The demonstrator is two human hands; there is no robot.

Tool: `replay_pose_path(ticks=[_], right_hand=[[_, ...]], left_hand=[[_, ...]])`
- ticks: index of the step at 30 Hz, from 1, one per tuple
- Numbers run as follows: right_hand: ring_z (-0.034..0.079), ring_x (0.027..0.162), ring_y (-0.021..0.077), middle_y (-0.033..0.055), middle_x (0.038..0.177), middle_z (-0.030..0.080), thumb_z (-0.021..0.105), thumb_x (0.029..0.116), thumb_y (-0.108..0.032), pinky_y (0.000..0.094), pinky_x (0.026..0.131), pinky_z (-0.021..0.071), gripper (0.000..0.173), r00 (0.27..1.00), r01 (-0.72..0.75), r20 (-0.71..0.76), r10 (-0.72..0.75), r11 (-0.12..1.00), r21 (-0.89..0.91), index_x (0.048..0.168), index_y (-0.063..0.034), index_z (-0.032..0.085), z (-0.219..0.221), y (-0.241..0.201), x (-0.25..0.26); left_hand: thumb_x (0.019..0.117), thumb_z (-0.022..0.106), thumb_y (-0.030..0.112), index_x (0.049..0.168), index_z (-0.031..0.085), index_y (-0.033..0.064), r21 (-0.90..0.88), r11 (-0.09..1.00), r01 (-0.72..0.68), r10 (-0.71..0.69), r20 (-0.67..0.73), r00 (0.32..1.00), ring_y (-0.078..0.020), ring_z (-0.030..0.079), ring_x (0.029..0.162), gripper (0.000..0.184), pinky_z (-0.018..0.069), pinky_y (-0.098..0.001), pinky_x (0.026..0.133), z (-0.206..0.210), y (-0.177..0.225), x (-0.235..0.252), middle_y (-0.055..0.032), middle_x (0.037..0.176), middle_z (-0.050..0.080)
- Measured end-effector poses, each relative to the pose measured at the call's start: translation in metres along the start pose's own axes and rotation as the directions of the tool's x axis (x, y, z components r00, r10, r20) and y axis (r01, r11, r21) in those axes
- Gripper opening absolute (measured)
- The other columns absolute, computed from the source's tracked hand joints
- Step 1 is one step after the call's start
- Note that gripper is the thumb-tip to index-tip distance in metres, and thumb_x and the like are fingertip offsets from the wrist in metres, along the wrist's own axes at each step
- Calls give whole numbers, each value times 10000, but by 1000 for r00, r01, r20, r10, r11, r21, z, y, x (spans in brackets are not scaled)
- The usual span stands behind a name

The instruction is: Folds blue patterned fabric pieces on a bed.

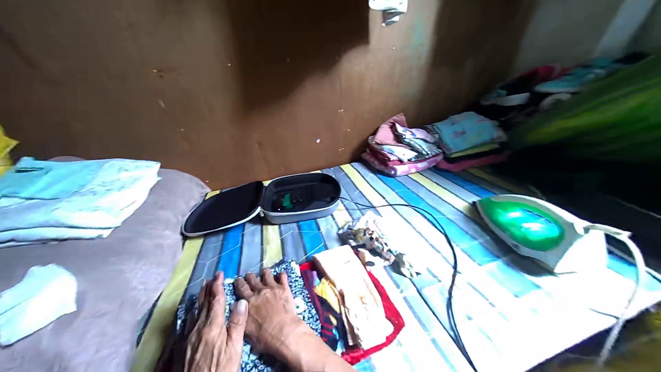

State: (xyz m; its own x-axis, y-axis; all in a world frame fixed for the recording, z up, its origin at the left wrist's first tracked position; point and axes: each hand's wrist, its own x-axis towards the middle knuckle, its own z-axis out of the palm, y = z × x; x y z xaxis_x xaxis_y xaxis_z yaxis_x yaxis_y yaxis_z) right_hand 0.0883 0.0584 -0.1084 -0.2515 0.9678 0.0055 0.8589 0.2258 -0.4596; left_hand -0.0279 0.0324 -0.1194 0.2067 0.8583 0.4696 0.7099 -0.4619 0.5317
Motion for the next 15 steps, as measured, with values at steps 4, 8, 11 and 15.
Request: replay_pose_path(ticks=[4, 8, 11, 15], right_hand=[[307, 1519, 379, 149, 1603, 423, 528, 1043, -239, 665, 1170, 224, 549, 998, 62, 9, -64, 991, 122, 1551, -54, 432, -1, 10, 3], [390, 1474, 364, 188, 1542, 488, 451, 1062, -90, 624, 1179, 253, 448, 995, 77, 35, -91, 957, 280, 1503, -17, 481, -20, 14, 3], [608, 1254, 378, 259, 1307, 649, 421, 1063, -41, 515, 1095, 427, 380, 990, 115, -120, -68, 888, 446, 1402, 34, 576, -35, 17, -3], [619, 1244, 325, 217, 1343, 640, 474, 1079, -123, 460, 1098, 443, 372, 992, 64, -122, -12, 898, 435, 1418, -8, 575, -56, 31, -15]], left_hand=[[1071, 199, 504, 1565, 262, -94, 99, 991, 89, -108, 209, 972, -549, 201, 1501, 778, 74, -753, 1153, 14, -9, -4, -333, 1611, 266], [1056, 190, 550, 1537, 331, -106, 132, 991, 16, -23, 52, 998, -592, 192, 1482, 826, 79, -819, 1100, -12, 7, 4, -351, 1600, 273], [1057, 208, 525, 1559, 308, -76, 195, 979, 55, -62, 34, 997, -569, 145, 1505, 790, 44, -799, 1115, -19, 14, 11, -323, 1626, 240], [1030, 426, 475, 1552, 412, 37, 340, 929, 145, -222, 199, 954, -477, 197, 1530, 681, 83, -813, 1106, 23, -1, 8, -187, 1632, 342]])
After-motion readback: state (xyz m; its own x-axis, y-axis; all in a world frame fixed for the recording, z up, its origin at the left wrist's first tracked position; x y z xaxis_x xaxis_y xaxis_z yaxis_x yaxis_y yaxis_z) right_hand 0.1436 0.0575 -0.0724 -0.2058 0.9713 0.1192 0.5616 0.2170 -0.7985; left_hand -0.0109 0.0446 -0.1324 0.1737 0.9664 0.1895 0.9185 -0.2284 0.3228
